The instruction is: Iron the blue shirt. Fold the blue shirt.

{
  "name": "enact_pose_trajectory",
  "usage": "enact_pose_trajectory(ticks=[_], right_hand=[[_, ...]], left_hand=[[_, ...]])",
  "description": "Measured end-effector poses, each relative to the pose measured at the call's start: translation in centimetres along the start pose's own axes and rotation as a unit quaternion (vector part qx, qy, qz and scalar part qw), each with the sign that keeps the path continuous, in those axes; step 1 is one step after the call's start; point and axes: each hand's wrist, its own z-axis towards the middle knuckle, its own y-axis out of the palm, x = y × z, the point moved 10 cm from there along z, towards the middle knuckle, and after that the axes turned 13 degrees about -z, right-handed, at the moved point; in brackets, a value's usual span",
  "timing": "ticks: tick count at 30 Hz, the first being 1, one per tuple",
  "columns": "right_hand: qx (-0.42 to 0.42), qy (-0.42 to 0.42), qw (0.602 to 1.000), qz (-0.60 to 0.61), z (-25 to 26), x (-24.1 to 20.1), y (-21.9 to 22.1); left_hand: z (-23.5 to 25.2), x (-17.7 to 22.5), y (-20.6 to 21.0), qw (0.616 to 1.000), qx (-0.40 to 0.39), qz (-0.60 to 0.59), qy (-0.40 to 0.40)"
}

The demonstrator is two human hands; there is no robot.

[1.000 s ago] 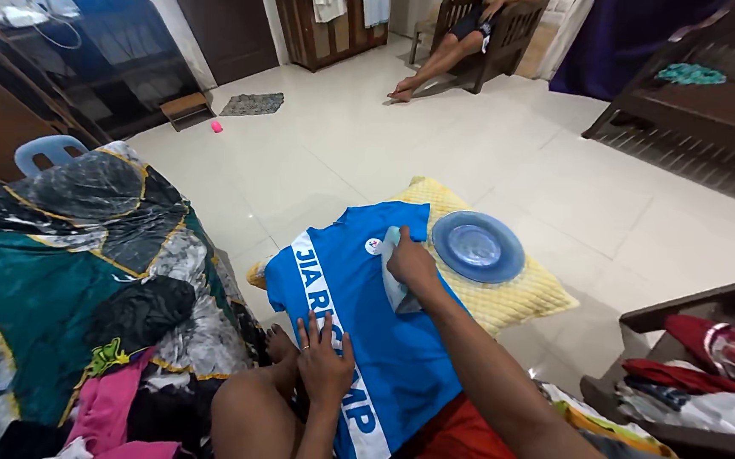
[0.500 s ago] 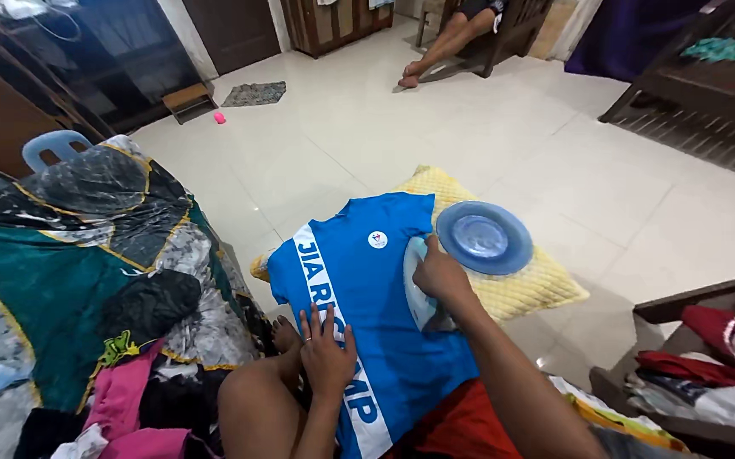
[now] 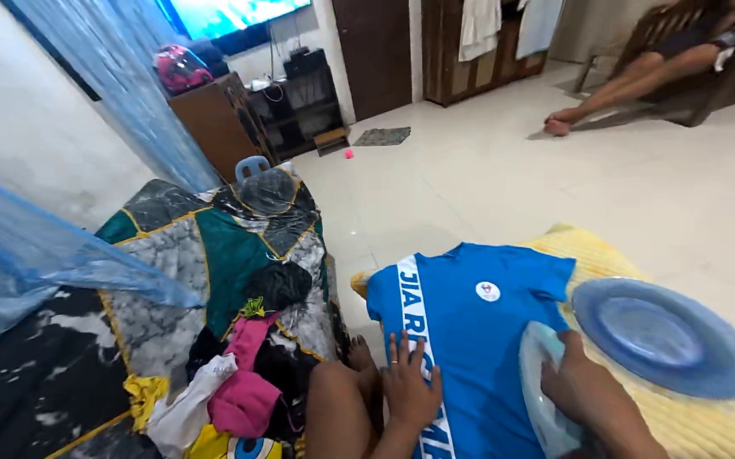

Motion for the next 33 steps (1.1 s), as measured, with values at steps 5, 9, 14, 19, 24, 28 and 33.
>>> enact_pose_trajectory(ticks=[5, 9, 14, 19, 24, 28, 33], right_hand=[[-0.013, -0.062, 0.998, 0.004, -2.9, -0.4, 1.3], [-0.044, -0.116, 0.992, 0.004, -5.1, -3.2, 2.3], [-0.053, -0.116, 0.992, -0.020, -1.9, -6.5, 3.1], [-0.035, -0.093, 0.994, -0.032, 4.7, -10.1, 0.9], [-0.024, -0.101, 0.994, -0.024, 9.8, -13.6, -1.0], [-0.016, -0.095, 0.995, -0.039, 12.5, -15.3, -1.9], [-0.006, -0.102, 0.993, -0.054, 15.8, -16.5, -2.9]], left_hand=[[0.2, 1.5, 0.6, 0.995, -0.055, 0.075, -0.038], [2.2, 5.2, 0.4, 0.997, -0.008, 0.056, 0.046], [6.8, 4.7, 2.9, 0.995, -0.063, 0.071, 0.039], [8.1, 4.1, 3.2, 0.992, -0.071, 0.096, 0.037], [8.8, 4.0, 2.9, 0.994, -0.052, 0.087, 0.035], [9.9, 4.2, 2.9, 0.994, -0.047, 0.087, 0.035], [11.5, 4.4, 3.0, 0.994, -0.048, 0.088, 0.049]])
